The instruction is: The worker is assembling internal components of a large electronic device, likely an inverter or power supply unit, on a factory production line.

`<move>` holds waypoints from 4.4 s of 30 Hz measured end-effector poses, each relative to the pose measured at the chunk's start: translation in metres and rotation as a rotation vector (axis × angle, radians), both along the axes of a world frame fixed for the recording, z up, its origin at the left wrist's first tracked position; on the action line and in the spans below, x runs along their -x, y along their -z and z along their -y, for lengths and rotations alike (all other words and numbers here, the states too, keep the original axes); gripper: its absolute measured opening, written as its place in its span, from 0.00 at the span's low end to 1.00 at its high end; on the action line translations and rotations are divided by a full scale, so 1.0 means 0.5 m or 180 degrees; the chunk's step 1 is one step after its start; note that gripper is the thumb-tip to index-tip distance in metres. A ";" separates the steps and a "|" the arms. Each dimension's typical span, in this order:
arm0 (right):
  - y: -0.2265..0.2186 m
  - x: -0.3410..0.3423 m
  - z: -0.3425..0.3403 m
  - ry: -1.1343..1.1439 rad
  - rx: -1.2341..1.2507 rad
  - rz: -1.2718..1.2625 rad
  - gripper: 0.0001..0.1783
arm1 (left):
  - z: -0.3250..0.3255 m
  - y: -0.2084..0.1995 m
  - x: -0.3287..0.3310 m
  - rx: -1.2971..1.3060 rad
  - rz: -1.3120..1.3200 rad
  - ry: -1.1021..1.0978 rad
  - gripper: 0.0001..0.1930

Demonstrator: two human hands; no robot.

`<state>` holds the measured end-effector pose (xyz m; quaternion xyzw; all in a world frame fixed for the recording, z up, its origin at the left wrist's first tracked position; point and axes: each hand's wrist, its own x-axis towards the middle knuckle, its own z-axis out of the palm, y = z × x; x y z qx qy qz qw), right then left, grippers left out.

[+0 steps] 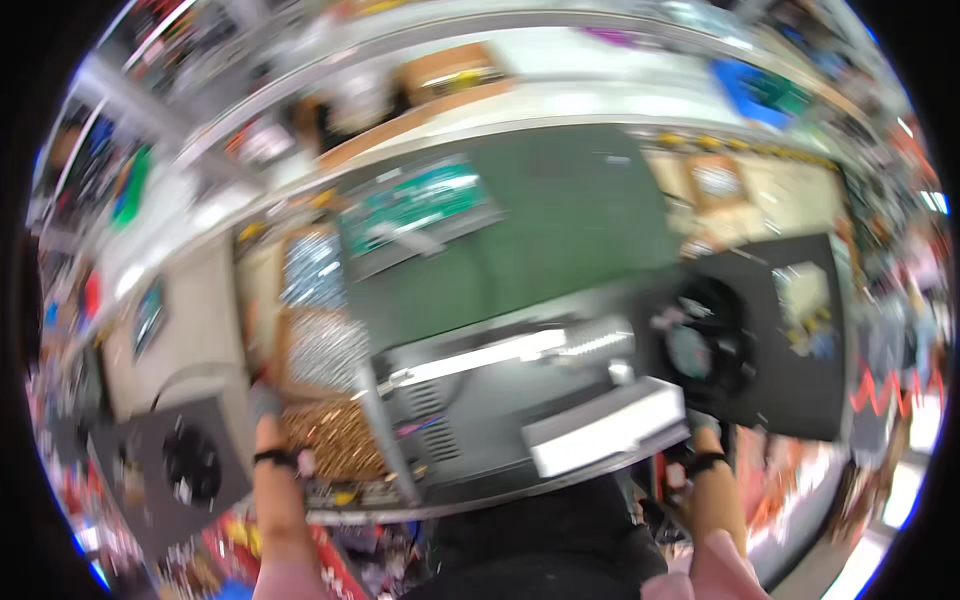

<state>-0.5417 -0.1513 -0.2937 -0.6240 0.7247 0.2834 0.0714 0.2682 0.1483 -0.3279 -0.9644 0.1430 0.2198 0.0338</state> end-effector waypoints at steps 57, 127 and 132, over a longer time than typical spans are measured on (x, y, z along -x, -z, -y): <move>-0.325 -0.287 -0.287 0.1990 -0.0028 0.5789 0.26 | 0.159 -0.338 0.322 0.3439 -0.3059 -0.0778 0.15; -0.127 -0.992 -0.232 -0.0857 -0.0327 0.3247 0.17 | 0.290 -0.284 0.315 0.3140 -0.2817 0.0571 0.13; -0.140 -0.957 -0.235 -0.0360 -0.0863 0.4341 0.19 | 0.293 -0.284 0.313 0.2940 -0.2873 0.0459 0.16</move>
